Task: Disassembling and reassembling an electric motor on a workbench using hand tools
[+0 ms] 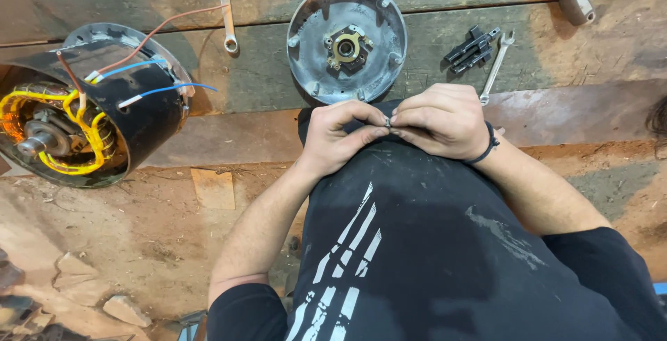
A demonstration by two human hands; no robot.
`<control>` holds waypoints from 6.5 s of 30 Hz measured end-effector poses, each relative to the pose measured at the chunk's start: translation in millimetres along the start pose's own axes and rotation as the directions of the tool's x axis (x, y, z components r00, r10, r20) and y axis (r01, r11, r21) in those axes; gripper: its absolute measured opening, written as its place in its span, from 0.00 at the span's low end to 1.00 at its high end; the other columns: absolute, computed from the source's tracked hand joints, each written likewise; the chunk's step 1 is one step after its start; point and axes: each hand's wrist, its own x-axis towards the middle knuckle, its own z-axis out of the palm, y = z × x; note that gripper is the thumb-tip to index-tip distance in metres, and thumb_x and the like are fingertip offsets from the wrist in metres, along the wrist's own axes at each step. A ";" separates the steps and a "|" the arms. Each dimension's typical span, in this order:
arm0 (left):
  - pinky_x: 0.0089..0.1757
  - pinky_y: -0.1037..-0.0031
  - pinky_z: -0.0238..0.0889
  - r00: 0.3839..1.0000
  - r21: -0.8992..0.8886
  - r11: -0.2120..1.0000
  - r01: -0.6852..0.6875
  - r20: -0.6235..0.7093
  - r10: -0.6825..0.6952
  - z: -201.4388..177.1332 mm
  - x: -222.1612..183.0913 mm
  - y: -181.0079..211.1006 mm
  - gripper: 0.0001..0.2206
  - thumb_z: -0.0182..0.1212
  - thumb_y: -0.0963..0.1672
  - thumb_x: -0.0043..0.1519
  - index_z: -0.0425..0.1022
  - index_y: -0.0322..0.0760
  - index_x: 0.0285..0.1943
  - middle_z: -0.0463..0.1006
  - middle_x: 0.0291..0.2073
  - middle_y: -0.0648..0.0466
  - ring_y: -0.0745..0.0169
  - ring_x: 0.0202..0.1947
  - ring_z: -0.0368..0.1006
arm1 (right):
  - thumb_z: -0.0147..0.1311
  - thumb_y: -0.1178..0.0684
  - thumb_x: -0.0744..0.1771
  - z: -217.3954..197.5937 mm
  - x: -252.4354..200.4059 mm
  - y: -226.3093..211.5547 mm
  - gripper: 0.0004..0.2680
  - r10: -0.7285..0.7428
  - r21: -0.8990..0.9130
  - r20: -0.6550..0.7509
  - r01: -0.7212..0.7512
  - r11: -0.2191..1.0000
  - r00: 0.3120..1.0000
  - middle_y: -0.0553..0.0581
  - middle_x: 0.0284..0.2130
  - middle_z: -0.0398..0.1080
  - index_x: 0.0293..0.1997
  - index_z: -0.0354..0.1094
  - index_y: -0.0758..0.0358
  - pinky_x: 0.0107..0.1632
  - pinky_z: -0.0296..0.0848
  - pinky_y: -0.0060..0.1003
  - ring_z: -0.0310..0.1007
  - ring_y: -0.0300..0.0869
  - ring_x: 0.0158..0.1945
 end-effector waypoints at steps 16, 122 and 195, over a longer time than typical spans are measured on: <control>0.41 0.75 0.73 0.981 -0.165 0.976 0.143 -0.103 -0.162 -11.2 -13.8 -16.8 0.06 0.74 0.40 0.58 0.84 0.35 0.41 0.85 0.33 0.52 0.71 0.37 0.79 | 0.61 0.59 0.67 16.5 10.6 10.7 0.03 -0.087 -0.055 0.030 0.089 0.995 0.996 0.62 0.35 0.79 0.38 0.78 0.67 0.30 0.73 0.43 0.75 0.52 0.27; 0.57 0.64 0.65 0.905 0.846 0.510 0.154 -0.328 0.271 -151.5 -19.2 -98.4 0.25 0.69 0.48 0.61 0.69 0.46 0.68 0.73 0.62 0.54 0.51 0.56 0.71 | 0.60 0.47 0.70 68.0 9.2 77.5 0.05 0.278 -0.856 0.324 0.155 0.493 0.904 0.45 0.33 0.72 0.43 0.71 0.51 0.20 0.63 0.32 0.71 0.37 0.28; 0.57 0.65 0.65 0.904 0.853 0.499 0.154 -0.325 0.276 -150.8 -16.0 -95.8 0.24 0.68 0.49 0.62 0.70 0.46 0.67 0.73 0.62 0.55 0.52 0.56 0.71 | 0.61 0.43 0.72 72.3 9.0 85.4 0.14 0.526 -0.852 0.329 0.006 0.524 0.784 0.52 0.30 0.64 0.37 0.61 0.58 0.18 0.67 0.46 0.69 0.50 0.24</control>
